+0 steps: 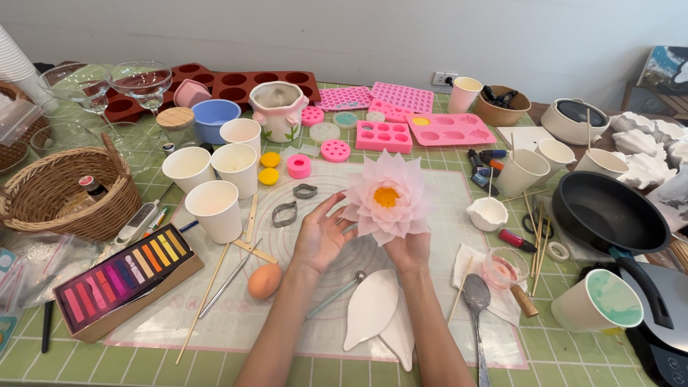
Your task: Assembling a decorative lotus-shaped candle by meticulously placing and adjusting individual wax petals.
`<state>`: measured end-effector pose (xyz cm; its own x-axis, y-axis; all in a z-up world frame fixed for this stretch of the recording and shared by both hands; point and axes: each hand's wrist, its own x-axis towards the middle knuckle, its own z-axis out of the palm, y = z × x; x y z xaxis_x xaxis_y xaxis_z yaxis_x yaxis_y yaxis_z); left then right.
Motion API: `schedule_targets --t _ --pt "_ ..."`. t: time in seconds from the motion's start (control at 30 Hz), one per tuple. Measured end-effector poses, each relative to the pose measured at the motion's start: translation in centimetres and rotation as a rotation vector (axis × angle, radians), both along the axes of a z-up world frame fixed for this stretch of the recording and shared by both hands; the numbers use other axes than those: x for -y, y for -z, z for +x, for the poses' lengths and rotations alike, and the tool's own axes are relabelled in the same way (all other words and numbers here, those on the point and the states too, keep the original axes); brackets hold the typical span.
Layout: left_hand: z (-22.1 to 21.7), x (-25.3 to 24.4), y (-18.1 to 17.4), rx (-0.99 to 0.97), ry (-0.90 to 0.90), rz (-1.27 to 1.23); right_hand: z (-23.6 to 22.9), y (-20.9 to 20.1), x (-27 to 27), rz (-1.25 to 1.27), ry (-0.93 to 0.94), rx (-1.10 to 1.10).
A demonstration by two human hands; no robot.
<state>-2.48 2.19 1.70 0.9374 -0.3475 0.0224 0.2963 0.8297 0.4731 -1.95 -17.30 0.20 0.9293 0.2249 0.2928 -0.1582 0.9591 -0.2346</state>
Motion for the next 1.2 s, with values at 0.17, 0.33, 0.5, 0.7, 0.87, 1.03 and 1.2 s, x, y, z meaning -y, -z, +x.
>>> schedule_targets --t 0.17,0.33,0.5,0.7,0.87,1.03,1.2 --pt "0.0 -0.4 -1.9 0.051 0.041 0.057 -0.1 0.2 -0.2 0.088 0.000 0.019" --pt "-0.1 0.1 -1.3 0.110 -0.003 0.179 0.9 2.5 0.7 0.225 -0.043 -0.151" --pt "0.2 0.4 0.3 0.136 -0.029 0.197 1.7 3.6 0.9 0.328 -0.155 -0.180" --pt "-0.2 0.4 -0.3 0.117 -0.059 0.205 1.9 3.9 1.0 0.238 -0.159 -0.082" --pt "0.7 0.5 1.2 0.087 -0.070 0.209 2.5 4.8 1.0 0.221 -0.138 -0.125" --pt "1.4 0.6 1.6 0.096 -0.079 0.248 2.0 4.4 0.9 0.063 -0.014 -0.066" --pt "0.6 1.1 0.2 0.098 -0.090 0.293 2.6 5.0 1.4 0.179 -0.057 -0.140"
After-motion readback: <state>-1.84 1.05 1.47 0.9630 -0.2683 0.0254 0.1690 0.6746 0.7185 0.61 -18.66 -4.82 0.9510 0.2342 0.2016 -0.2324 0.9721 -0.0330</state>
